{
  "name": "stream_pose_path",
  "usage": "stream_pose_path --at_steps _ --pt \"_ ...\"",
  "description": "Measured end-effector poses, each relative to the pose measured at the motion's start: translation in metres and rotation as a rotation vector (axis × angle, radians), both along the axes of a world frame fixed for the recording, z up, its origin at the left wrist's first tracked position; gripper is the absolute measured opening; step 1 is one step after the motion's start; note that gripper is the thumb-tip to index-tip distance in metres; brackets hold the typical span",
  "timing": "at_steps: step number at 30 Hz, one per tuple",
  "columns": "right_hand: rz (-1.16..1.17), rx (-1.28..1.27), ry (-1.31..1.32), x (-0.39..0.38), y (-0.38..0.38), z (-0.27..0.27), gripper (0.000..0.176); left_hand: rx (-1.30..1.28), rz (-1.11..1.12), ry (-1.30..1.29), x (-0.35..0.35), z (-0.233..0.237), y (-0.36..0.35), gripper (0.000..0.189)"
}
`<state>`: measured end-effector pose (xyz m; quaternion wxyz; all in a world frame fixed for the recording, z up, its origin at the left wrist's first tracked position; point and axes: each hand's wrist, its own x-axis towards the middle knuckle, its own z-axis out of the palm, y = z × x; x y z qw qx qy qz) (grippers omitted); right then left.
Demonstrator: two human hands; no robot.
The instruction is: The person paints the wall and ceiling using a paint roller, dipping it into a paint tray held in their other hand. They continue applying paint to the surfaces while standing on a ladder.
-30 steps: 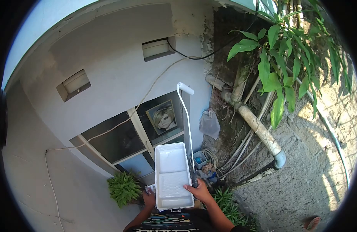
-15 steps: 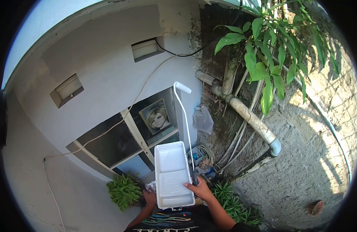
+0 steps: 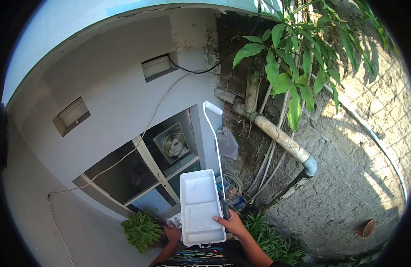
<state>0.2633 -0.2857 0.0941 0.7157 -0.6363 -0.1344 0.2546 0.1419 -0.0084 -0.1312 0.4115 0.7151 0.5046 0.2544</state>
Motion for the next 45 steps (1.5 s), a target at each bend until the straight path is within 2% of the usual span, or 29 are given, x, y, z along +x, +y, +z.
stream_pose_path --at_steps 2,5,13,20,29,38,45 --pt "-0.006 -0.001 -0.003 0.001 -0.001 -0.001 0.034 0.074 0.024 0.019 0.002 -0.003 0.001 0.049" --pt "0.002 -0.017 -0.003 0.002 0.000 0.002 0.034 0.033 -0.014 -0.044 0.000 -0.004 0.004 0.050" --pt "0.054 -0.025 -0.009 0.009 0.006 0.000 0.033 -0.073 0.021 0.059 0.000 0.017 -0.004 0.052" --pt "0.072 -0.018 -0.031 0.012 0.015 -0.008 0.031 -0.014 0.025 0.049 0.000 -0.007 0.001 0.056" --pt "0.081 0.013 0.011 0.020 0.025 -0.009 0.030 0.039 0.079 0.020 0.002 0.001 -0.006 0.046" --pt "0.085 0.006 0.022 0.033 0.037 -0.010 0.034 0.003 0.065 0.047 0.002 -0.008 -0.002 0.047" --pt "0.127 -0.001 -0.012 0.037 0.039 -0.009 0.036 -0.022 0.061 0.070 0.002 0.006 -0.006 0.045"
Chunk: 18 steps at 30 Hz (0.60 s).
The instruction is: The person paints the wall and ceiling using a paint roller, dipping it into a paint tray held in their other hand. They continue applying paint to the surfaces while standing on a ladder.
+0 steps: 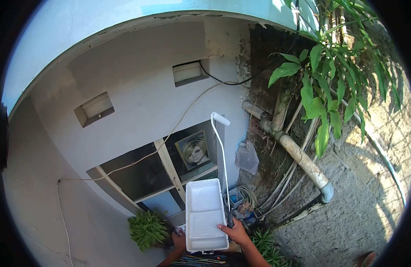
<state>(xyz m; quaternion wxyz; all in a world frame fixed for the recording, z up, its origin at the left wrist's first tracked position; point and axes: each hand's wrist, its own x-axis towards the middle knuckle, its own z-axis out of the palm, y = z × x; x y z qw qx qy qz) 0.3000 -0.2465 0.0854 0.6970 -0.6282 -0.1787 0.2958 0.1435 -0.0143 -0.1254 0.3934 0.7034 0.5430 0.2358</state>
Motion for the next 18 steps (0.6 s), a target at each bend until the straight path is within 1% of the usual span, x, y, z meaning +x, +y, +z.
stream_pose_path --at_steps 3,5,7,9,11,13,18 --pt "0.000 0.010 -0.025 0.000 0.001 0.003 0.036 -0.053 0.005 0.024 0.000 0.002 0.000 0.046" --pt "0.010 -0.011 -0.014 0.002 -0.001 -0.001 0.035 -0.012 0.006 0.021 -0.001 0.000 0.000 0.047" --pt "0.024 -0.029 -0.007 0.005 -0.001 -0.003 0.033 -0.025 0.004 0.011 -0.002 -0.001 0.001 0.048" --pt "0.009 0.022 -0.002 0.005 -0.001 0.002 0.031 -0.040 -0.003 0.006 -0.003 -0.002 0.002 0.049" --pt "0.027 0.024 0.001 0.007 -0.002 0.003 0.031 0.011 -0.018 -0.004 -0.004 -0.004 0.001 0.050" --pt "0.041 0.027 0.006 0.008 -0.004 0.000 0.029 0.003 -0.015 0.001 -0.003 -0.002 0.002 0.051" --pt "0.054 0.024 0.002 0.013 -0.008 -0.011 0.030 -0.006 -0.028 -0.034 -0.004 0.001 0.001 0.050"
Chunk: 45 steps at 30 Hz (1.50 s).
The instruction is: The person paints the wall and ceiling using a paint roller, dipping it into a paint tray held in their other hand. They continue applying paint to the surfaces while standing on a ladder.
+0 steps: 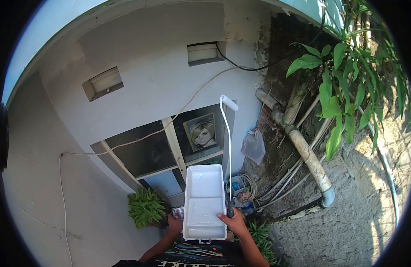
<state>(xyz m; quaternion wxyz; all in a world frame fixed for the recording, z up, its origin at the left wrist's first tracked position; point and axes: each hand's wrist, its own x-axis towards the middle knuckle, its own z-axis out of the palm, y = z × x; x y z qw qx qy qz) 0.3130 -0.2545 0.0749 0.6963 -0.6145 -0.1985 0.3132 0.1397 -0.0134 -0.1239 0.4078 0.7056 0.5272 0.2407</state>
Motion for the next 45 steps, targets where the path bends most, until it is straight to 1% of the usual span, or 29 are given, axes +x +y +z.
stream_pose_path --at_steps 2,7,10,13,15,17,18,19,20,22,23,25,26,28,31,35,37,39,41,43,45 --pt "0.014 -0.005 0.002 0.002 -0.001 0.000 0.032 0.003 0.011 0.010 0.001 0.002 0.000 0.050" --pt "0.014 -0.002 -0.029 0.010 -0.003 0.000 0.028 -0.014 0.000 -0.003 -0.001 0.006 0.001 0.049" --pt "0.013 -0.010 -0.023 0.016 -0.002 0.003 0.027 -0.008 0.026 -0.017 0.001 -0.002 0.002 0.048" --pt "0.037 -0.078 -0.030 0.030 -0.004 -0.017 0.026 -0.018 0.070 -0.057 -0.001 -0.009 0.001 0.048" --pt "0.064 -0.048 -0.005 0.032 -0.003 -0.014 0.026 -0.028 0.028 -0.025 -0.001 0.007 -0.001 0.050" --pt "0.093 -0.017 0.019 0.035 0.001 -0.005 0.026 -0.042 0.039 -0.026 0.003 0.020 0.000 0.050" --pt "0.100 -0.017 0.009 0.036 0.001 0.004 0.025 -0.048 0.028 -0.029 0.000 0.012 -0.002 0.051" --pt "0.110 -0.018 -0.002 0.037 0.001 0.009 0.025 0.010 0.041 -0.035 0.000 0.002 0.000 0.049" --pt "0.139 -0.031 0.000 0.040 0.001 0.007 0.025 -0.003 0.070 -0.033 -0.002 0.001 -0.008 0.049" --pt "0.164 0.003 0.021 0.046 0.002 0.000 0.026 0.250 0.176 0.134 0.002 0.012 -0.012 0.047" --pt "0.186 -0.007 0.025 0.048 0.001 0.001 0.026 0.239 0.197 0.140 0.004 0.020 -0.016 0.047" --pt "0.188 0.003 0.040 0.052 0.001 0.003 0.025 0.241 0.262 0.310 0.009 0.035 -0.024 0.045" --pt "0.205 -0.005 0.042 0.055 0.001 0.003 0.025 0.231 0.277 0.314 0.008 0.034 -0.023 0.045" --pt "0.218 -0.001 -0.021 0.061 0.001 0.000 0.025 0.068 0.187 0.136 0.005 0.022 -0.014 0.046" --pt "0.244 0.012 0.007 0.069 -0.001 0.002 0.025 0.034 0.187 0.164 0.006 0.039 -0.019 0.044" --pt "0.270 0.015 -0.001 0.083 -0.003 -0.001 0.025 0.029 0.192 0.221 0.008 0.046 -0.019 0.043" --pt "0.267 -0.002 0.042 0.090 -0.005 -0.002 0.025 0.008 0.197 0.237 0.009 0.050 -0.023 0.043" --pt "0.270 0.002 0.062 0.098 -0.007 -0.007 0.025 0.058 0.195 0.224 0.009 0.047 -0.023 0.043" --pt "0.270 0.016 0.077 0.108 -0.004 -0.012 0.025 0.050 0.195 0.235 0.011 0.048 -0.022 0.043" --pt "0.265 0.007 0.037 0.115 -0.003 -0.018 0.026 0.046 0.190 0.249 0.010 0.050 -0.023 0.043" --pt "0.259 0.010 0.057 0.118 -0.001 -0.014 0.026 0.048 0.188 0.271 0.011 0.052 -0.025 0.043"
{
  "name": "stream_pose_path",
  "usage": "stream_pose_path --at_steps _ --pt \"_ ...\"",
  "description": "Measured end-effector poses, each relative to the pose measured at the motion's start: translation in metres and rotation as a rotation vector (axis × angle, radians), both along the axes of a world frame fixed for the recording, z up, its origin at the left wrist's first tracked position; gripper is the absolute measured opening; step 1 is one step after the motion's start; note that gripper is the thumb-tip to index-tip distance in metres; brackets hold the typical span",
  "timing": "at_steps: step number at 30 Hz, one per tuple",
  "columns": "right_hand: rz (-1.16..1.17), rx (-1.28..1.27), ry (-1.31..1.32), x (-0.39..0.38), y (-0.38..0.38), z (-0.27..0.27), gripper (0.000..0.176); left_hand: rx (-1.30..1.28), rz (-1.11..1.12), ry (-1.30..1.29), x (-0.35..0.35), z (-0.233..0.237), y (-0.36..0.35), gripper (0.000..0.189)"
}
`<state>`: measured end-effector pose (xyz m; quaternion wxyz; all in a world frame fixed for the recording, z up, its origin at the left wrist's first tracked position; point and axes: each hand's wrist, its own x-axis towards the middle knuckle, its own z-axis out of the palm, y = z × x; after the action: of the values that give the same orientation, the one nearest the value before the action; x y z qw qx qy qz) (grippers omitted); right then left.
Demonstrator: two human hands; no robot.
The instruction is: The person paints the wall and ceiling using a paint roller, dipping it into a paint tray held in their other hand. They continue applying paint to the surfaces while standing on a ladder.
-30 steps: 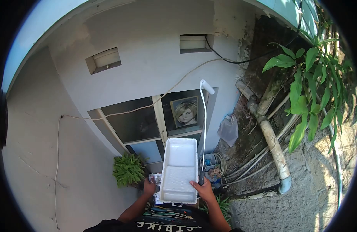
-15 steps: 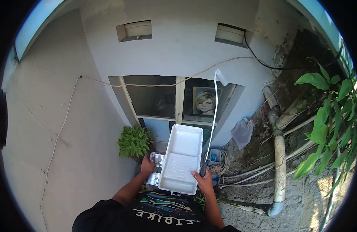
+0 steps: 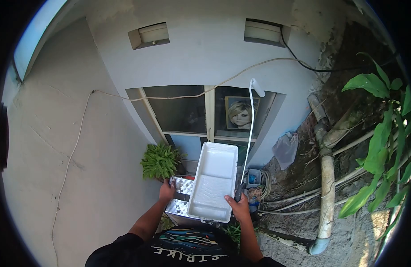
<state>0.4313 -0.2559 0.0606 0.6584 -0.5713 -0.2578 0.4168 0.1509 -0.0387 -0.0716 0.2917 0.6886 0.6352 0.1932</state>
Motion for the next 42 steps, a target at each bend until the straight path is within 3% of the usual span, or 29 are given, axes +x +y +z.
stream_pose_path --at_steps 7,9,13,15,16,17,19,20,23,24,25,27,32,34,35,37,41,42 --pt "0.034 0.003 0.006 0.008 0.008 -0.009 0.029 0.004 -0.034 0.106 -0.005 -0.020 0.007 0.047" --pt "0.059 0.009 0.049 0.006 0.015 -0.004 0.030 -0.178 0.083 0.255 0.007 0.010 -0.001 0.058" --pt "0.084 0.007 0.038 -0.006 0.036 0.000 0.030 -0.079 0.089 0.233 0.020 0.025 -0.004 0.065" --pt "0.073 0.030 0.035 -0.021 0.047 0.009 0.029 -0.143 -0.042 -0.640 0.024 0.020 0.007 0.064" --pt "0.097 0.035 -0.007 -0.026 0.051 0.008 0.028 -0.569 0.067 -0.917 0.032 0.095 -0.007 0.073" --pt "0.118 0.044 -0.050 -0.032 0.057 0.008 0.028 -0.854 -0.067 -1.265 0.030 0.096 0.002 0.084" --pt "0.091 0.042 -0.041 -0.049 0.064 0.022 0.025 -0.972 -0.211 -1.449 0.025 0.165 -0.008 0.092" --pt "0.130 0.036 -0.067 -0.052 0.068 0.021 0.024 -0.924 -0.215 -1.495 0.022 0.163 -0.006 0.087" --pt "0.146 0.066 -0.089 -0.064 0.082 0.024 0.021 -0.935 -0.210 -1.398 0.009 0.143 0.006 0.079" --pt "0.170 0.032 -0.110 -0.065 0.086 0.019 0.026 -0.984 -0.242 -1.443 0.003 0.140 0.010 0.064" --pt "0.196 -0.001 -0.130 -0.066 0.091 0.016 0.031 -0.986 -0.254 -1.441 0.001 0.137 0.013 0.064" --pt "0.166 0.005 -0.162 -0.075 0.099 0.028 0.026 -0.894 -0.239 -1.241 -0.003 0.151 0.017 0.058" --pt "0.151 -0.013 -0.266 -0.074 0.128 0.008 0.021 -0.878 -0.214 -1.293 -0.020 0.140 0.042 0.061" --pt "0.198 0.060 -0.425 -0.062 0.146 -0.011 0.029 -0.922 -0.162 -1.328 -0.026 0.131 0.054 0.062" --pt "0.185 0.062 -0.429 -0.063 0.152 0.008 0.029 -0.926 -0.177 -1.326 -0.027 0.131 0.057 0.062" --pt "0.246 -0.023 -0.193 -0.066 0.172 0.072 0.042 -0.690 -0.083 -1.402 -0.029 0.135 0.060 0.045" --pt "0.206 0.035 -0.266 -0.031 0.228 0.117 0.042 -0.630 -0.008 -1.402 -0.054 0.148 0.070 0.062" --pt "0.189 0.043 -0.302 -0.022 0.243 0.127 0.041 -0.620 -0.018 -1.404 -0.063 0.128 0.077 0.063"
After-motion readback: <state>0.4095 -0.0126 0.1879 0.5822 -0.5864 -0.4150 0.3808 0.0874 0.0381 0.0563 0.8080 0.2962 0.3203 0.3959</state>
